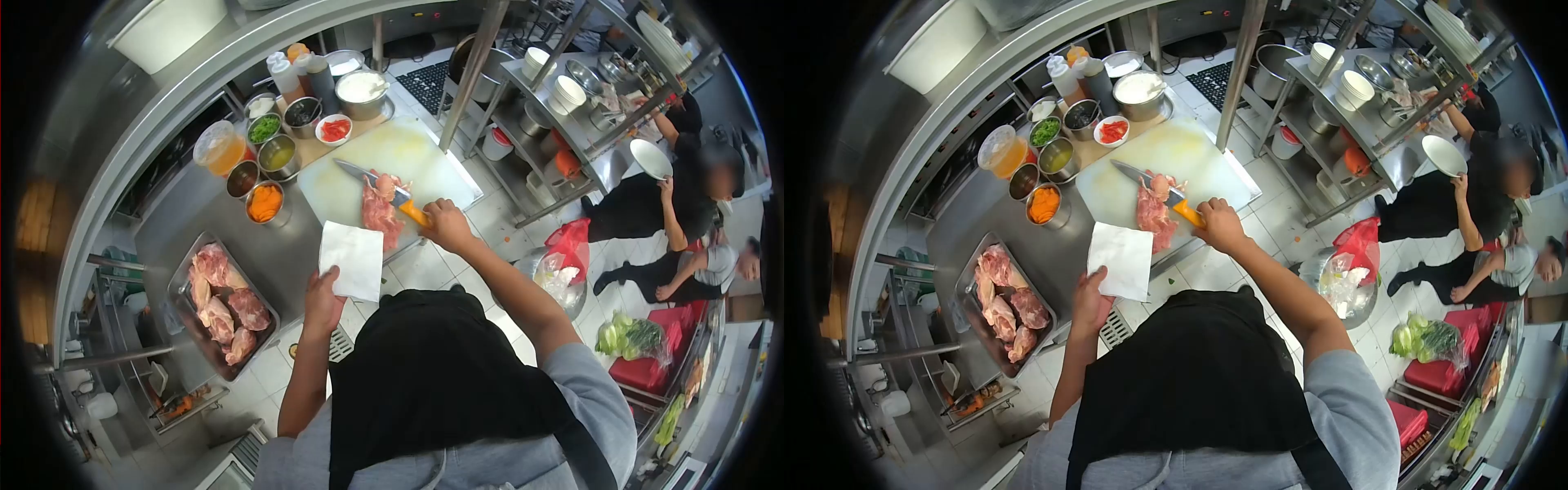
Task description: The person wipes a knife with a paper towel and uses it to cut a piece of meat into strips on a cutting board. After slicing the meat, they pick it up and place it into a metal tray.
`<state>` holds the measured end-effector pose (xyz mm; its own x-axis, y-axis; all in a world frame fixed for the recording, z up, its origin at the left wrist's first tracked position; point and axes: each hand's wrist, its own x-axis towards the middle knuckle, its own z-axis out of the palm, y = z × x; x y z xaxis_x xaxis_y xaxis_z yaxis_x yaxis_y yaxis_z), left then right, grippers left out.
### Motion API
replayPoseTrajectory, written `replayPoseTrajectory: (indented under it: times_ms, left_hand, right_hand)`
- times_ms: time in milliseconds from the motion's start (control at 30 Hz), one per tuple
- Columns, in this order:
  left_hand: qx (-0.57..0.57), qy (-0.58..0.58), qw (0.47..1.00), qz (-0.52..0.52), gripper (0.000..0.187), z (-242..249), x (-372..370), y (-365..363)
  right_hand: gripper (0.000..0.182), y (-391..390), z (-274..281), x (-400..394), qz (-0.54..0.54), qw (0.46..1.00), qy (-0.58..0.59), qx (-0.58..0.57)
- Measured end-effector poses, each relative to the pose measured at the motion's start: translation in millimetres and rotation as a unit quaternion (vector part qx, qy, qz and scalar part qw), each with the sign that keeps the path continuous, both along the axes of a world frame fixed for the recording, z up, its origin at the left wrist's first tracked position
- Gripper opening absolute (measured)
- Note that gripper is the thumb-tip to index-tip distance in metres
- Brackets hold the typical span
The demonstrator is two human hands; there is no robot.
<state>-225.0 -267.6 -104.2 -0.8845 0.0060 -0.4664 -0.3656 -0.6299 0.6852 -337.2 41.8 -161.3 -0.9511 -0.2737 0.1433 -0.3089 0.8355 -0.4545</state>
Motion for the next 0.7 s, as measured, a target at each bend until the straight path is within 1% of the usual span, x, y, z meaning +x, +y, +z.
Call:
replayPoseTrajectory:
  times_ms: [67, 100, 167, 200, 233, 267, 300, 367, 433, 467, 500, 533, 567, 600, 633, 700]
  left_hand:
    - [-0.011, 0.001, 1.0, 0.002, 0.037, 5, 3, -3]
    - [-0.015, 0.004, 1.0, 0.0, 0.037, 6, 4, -2]
    - [-0.019, 0.008, 1.0, -0.003, 0.037, 5, 5, -2]
    - [-0.023, 0.006, 1.0, -0.011, 0.037, 2, 5, -3]
    - [-0.027, 0.004, 0.999, -0.018, 0.038, -2, 6, -2]
    - [-0.027, 0.004, 0.999, -0.016, 0.038, -5, 7, -1]
    - [-0.03, 0.006, 0.999, -0.018, 0.038, -6, 6, 2]
    - [-0.034, 0.013, 0.999, -0.019, 0.039, -8, 2, 8]
    - [-0.069, 0.007, 0.998, -0.006, 0.038, -7, -1, 16]
    - [-0.07, 0.006, 0.997, -0.005, 0.038, -7, -2, 19]
    - [-0.09, 0.007, 0.996, -0.005, 0.04, -6, -5, 22]
    - [-0.11, 0.008, 0.994, -0.005, 0.043, -5, -8, 26]
    - [-0.113, 0.005, 0.994, -0.003, 0.043, -4, -10, 31]
    - [-0.125, 0.017, 0.992, 0.006, 0.041, 1, -12, 38]
    - [-0.136, 0.03, 0.99, 0.014, 0.04, 4, -15, 45]
    - [-0.141, 0.014, 0.99, -0.007, 0.041, -4, -23, 60]
  right_hand:
    - [0.041, -3, -8, -7, -0.011, 0.999, -0.038, 0.027]
    - [0.041, -1, -11, -11, -0.01, 0.999, -0.039, 0.026]
    - [0.04, 5, -15, -17, -0.026, 0.989, -0.095, -0.108]
    - [0.033, 6, -11, -17, -0.033, 0.974, -0.134, -0.179]
    - [0.033, 9, -6, -16, -0.03, 0.974, -0.135, -0.179]
    - [0.031, 14, -2, -15, -0.067, 0.926, -0.25, -0.276]
    - [0.03, 18, 3, -15, -0.103, 0.854, -0.357, -0.364]
    - [0.03, 21, 9, -9, -0.092, 0.857, -0.35, -0.368]
    - [0.029, 21, 16, -2, -0.111, 0.795, -0.388, -0.454]
    - [0.029, 25, 9, -6, -0.11, 0.825, -0.385, -0.399]
    - [0.029, 27, 5, -4, -0.109, 0.823, -0.387, -0.4]
    - [0.029, 28, 0, -1, -0.055, 0.937, -0.19, -0.288]
    - [0.031, 28, -5, 1, 0.001, 0.987, 0.02, -0.159]
    - [0.038, 26, 14, 5, -0.03, 0.994, -0.036, -0.096]
    - [0.038, 26, 9, 3, -0.033, 0.994, -0.038, -0.1]
    - [0.043, 31, -9, -6, 0.004, 0.997, 0.046, -0.063]
